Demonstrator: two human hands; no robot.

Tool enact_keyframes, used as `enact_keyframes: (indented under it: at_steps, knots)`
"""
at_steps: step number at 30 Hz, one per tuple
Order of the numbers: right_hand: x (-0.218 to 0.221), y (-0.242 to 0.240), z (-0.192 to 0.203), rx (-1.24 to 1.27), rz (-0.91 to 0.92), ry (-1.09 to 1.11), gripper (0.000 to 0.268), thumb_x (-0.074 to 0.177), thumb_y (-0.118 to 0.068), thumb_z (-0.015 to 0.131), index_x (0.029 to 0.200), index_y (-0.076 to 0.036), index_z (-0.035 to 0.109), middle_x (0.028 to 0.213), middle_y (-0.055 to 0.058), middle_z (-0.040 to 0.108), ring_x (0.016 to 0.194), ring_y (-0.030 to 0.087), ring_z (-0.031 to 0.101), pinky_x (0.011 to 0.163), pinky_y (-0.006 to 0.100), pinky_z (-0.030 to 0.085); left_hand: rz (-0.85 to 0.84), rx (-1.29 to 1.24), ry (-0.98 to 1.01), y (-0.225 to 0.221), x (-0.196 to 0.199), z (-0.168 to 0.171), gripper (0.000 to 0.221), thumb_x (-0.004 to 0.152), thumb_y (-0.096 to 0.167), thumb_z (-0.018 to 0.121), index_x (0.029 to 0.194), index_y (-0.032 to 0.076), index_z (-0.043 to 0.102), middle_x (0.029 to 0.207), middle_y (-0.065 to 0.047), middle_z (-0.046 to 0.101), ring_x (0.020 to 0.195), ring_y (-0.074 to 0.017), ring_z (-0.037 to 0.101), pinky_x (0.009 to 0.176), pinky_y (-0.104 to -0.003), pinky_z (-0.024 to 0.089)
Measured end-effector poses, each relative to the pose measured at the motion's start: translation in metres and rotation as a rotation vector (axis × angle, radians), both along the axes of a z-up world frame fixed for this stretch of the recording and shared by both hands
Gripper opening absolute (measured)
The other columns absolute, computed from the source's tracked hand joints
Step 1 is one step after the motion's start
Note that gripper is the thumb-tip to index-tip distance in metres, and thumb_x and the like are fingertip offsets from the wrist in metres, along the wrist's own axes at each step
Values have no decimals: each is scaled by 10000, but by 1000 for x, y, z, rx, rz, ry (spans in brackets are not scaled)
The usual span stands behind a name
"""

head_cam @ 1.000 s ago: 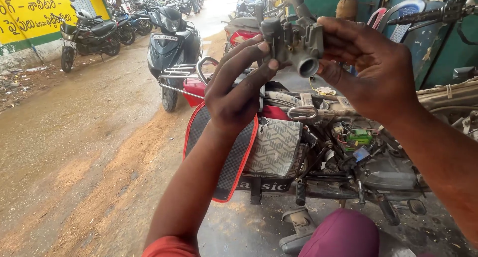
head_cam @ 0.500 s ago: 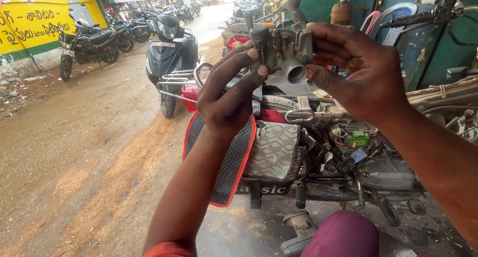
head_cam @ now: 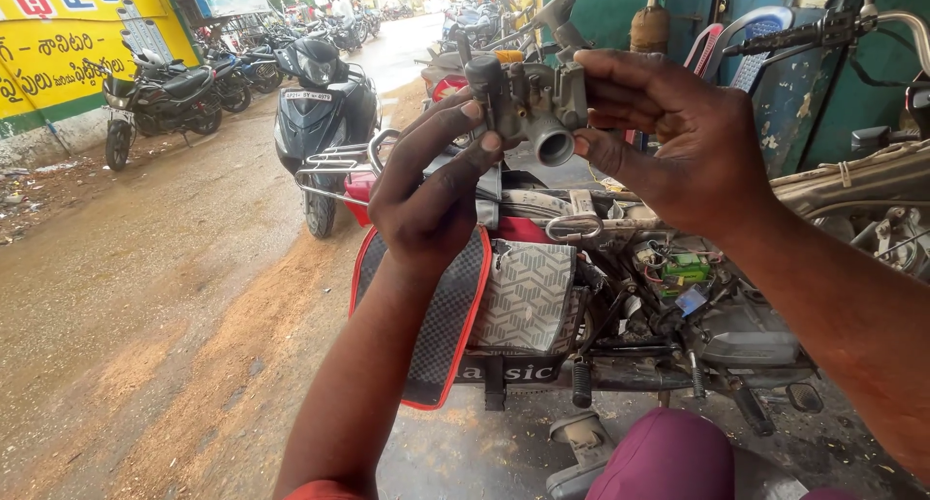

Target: The person is repairing the carburetor of a motorcycle using a screwdriver.

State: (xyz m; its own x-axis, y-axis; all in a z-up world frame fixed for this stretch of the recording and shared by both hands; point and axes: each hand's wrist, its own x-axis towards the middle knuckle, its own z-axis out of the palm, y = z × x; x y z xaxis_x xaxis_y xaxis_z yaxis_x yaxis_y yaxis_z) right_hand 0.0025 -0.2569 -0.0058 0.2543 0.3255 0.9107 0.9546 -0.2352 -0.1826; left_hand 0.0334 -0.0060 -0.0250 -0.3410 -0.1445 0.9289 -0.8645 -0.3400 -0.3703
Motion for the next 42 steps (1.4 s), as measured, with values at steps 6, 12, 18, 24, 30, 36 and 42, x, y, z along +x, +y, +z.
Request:
enact_keyframes:
  at_steps: [6, 12, 18, 24, 30, 36, 42]
  knots:
    - [-1, 0, 1, 11, -2, 13, 581, 974, -75, 789, 1489, 8, 532, 1395, 176, 672, 1318, 229, 669, 1144, 362, 573, -3, 12, -13, 0, 1, 2, 256, 973, -118, 709, 1160, 55, 726, 1341, -129, 627, 1321, -324, 650, 1077, -403, 613]
    - [0, -2, 0, 0, -9, 15, 561, 994, -91, 779, 1490, 1, 534, 1390, 172, 682, 1320, 223, 678, 1109, 367, 545, -23, 23, -4, -2, 2, 1, 221, 978, -93, 724, 1149, 47, 721, 1345, -131, 622, 1321, -326, 646, 1084, -404, 613]
    - [-2, -9, -13, 3, -24, 8, 568, 988, -126, 786, 1486, -7, 539, 1358, 174, 683, 1280, 233, 688, 1128, 371, 529, -24, 9, -3, -7, -13, -9, 205, 958, -75, 761, 1116, 52, 727, 1316, -118, 643, 1304, -308, 660, 1067, -401, 612]
    - [-15, -54, -117, 235, 23, 506, 451, 985, -217, 687, 1348, 44, 629, 1130, 166, 748, 942, 180, 742, 802, 318, 634, 27, 235, 352, -33, -29, -60, 346, 866, 154, 805, 1205, 105, 750, 1264, -88, 709, 1149, -297, 712, 981, -409, 587]
    - [-51, -78, -284, 827, 308, 1401, 459, 934, -437, 618, 1057, 1, 675, 801, 174, 729, 634, 257, 710, 541, 384, 581, -427, 261, 791, -128, -9, -204, 492, 1014, 517, 606, 1305, 136, 718, 1386, -105, 644, 1339, -246, 589, 1155, -323, 474]
    - [-99, -119, -393, 1303, 154, 1516, 672, 1002, -673, 393, 1014, -60, 667, 717, 93, 677, 551, 188, 633, 482, 319, 511, -1202, 254, 1784, -206, -20, -296, 546, 1092, 441, 554, 1395, -5, 636, 1450, -157, 630, 1312, -228, 595, 1146, -364, 458]
    - [-147, -135, -430, 1465, 338, 1387, 777, 978, -699, 304, 1085, -37, 698, 722, 89, 684, 563, 182, 633, 501, 310, 519, -2035, 337, 2044, -254, -44, -334, 610, 1036, 383, 624, 1498, 7, 495, 1554, -142, 562, 1105, -338, 660, 1011, -505, 530]
